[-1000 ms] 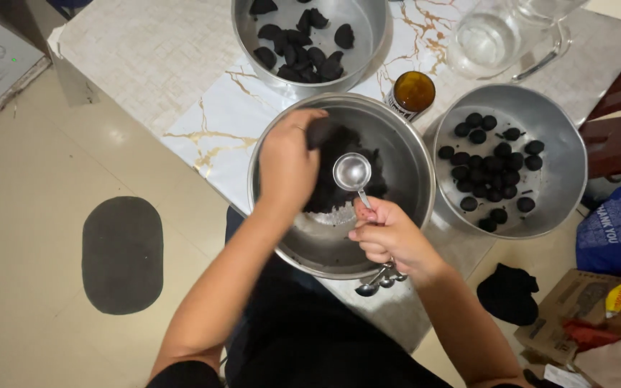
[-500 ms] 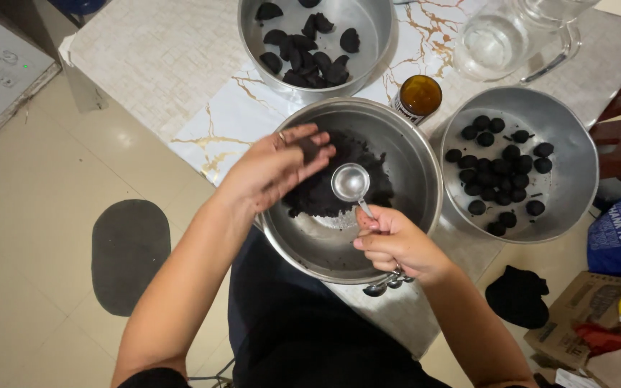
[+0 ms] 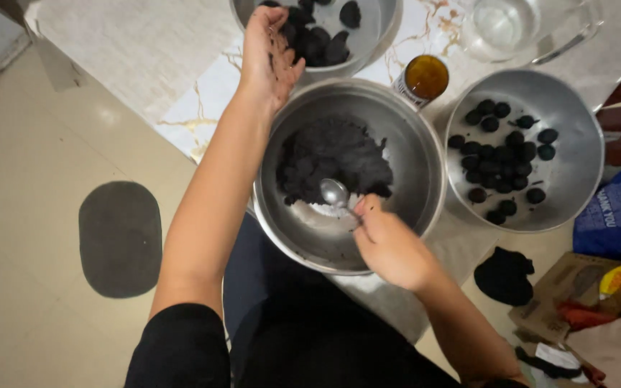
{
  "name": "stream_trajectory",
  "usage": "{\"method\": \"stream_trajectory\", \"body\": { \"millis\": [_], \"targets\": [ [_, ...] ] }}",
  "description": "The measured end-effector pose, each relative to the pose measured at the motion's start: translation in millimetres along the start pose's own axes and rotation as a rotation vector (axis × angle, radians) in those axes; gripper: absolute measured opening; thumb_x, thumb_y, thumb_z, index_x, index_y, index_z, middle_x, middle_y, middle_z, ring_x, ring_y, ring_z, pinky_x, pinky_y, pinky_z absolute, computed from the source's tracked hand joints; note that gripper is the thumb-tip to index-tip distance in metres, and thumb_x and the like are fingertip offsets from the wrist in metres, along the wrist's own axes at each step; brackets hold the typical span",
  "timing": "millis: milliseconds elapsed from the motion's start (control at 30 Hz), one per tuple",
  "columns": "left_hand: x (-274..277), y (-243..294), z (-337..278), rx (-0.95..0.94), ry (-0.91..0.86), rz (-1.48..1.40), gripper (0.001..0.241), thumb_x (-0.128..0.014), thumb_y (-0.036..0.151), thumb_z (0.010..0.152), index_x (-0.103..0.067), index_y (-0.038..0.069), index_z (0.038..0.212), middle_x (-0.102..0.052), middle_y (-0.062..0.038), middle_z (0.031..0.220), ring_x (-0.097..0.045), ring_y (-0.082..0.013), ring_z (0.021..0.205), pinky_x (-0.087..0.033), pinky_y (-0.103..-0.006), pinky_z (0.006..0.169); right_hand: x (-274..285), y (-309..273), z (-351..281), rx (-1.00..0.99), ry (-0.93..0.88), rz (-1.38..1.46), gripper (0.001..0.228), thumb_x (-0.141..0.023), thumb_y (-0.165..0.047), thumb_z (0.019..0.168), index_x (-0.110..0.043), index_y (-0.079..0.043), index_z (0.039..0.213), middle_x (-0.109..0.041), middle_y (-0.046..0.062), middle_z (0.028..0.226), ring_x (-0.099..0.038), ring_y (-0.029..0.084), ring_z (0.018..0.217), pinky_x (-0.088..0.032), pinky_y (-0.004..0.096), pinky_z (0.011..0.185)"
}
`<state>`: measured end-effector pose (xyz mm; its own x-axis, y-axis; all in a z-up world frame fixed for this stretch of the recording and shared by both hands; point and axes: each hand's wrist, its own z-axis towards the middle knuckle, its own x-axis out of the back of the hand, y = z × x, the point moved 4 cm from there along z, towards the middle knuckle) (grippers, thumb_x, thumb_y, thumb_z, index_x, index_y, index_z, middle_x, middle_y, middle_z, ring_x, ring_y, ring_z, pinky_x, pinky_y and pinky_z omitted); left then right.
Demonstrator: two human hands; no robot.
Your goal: Shape dark dough into uniform portions using a measuring spoon and hands.
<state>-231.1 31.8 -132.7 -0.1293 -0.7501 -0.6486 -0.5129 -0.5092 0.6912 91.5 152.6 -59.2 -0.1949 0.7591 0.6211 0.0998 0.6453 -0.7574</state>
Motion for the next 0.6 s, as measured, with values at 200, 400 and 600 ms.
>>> {"method": "stream_trajectory", "body": {
  "millis": [200, 400, 600],
  "targets": [
    [-27, 16, -140, -0.376, -0.156, 0.183, 0.048, -0.056, 0.025, 0.102, -0.047, 0.008, 0.146, -0.049, -0.010, 0.154, -0.052, -0.0252, 0.141, -0.041, -0.0496, 0.118, 30, 14, 10, -0.321, 0.021, -0.614, 0.021, -0.046, -0.010, 0.099, -0.054, 0.001, 0.113, -0.068, 0.028, 0.092, -0.068, 0.047, 0.083, -0.054, 0.056, 0.073],
    [-7, -3, -154, -0.402, -0.190, 0.011, 0.042, -0.055, 0.019, 0.101, -0.049, 0.007, 0.141, -0.055, -0.011, 0.149, -0.057, -0.0250, 0.135, -0.048, -0.0431, 0.113, 35, 16, 28, -0.309, 0.062, -0.890, 0.022, -0.047, -0.006, 0.096, -0.064, 0.001, 0.107, -0.071, 0.025, 0.094, -0.071, 0.045, 0.087, -0.057, 0.053, 0.074],
    [-1, -7, -153, -0.454, -0.197, -0.040, 0.036, -0.050, 0.015, 0.105, -0.050, 0.006, 0.140, -0.058, -0.011, 0.146, -0.059, -0.0241, 0.133, -0.048, -0.0406, 0.111, 9, 14, 42, -0.301, -0.092, -0.872, 0.023, -0.049, -0.005, 0.092, -0.065, 0.004, 0.105, -0.071, 0.027, 0.094, -0.070, 0.046, 0.088, -0.057, 0.054, 0.076]
  ]
}}
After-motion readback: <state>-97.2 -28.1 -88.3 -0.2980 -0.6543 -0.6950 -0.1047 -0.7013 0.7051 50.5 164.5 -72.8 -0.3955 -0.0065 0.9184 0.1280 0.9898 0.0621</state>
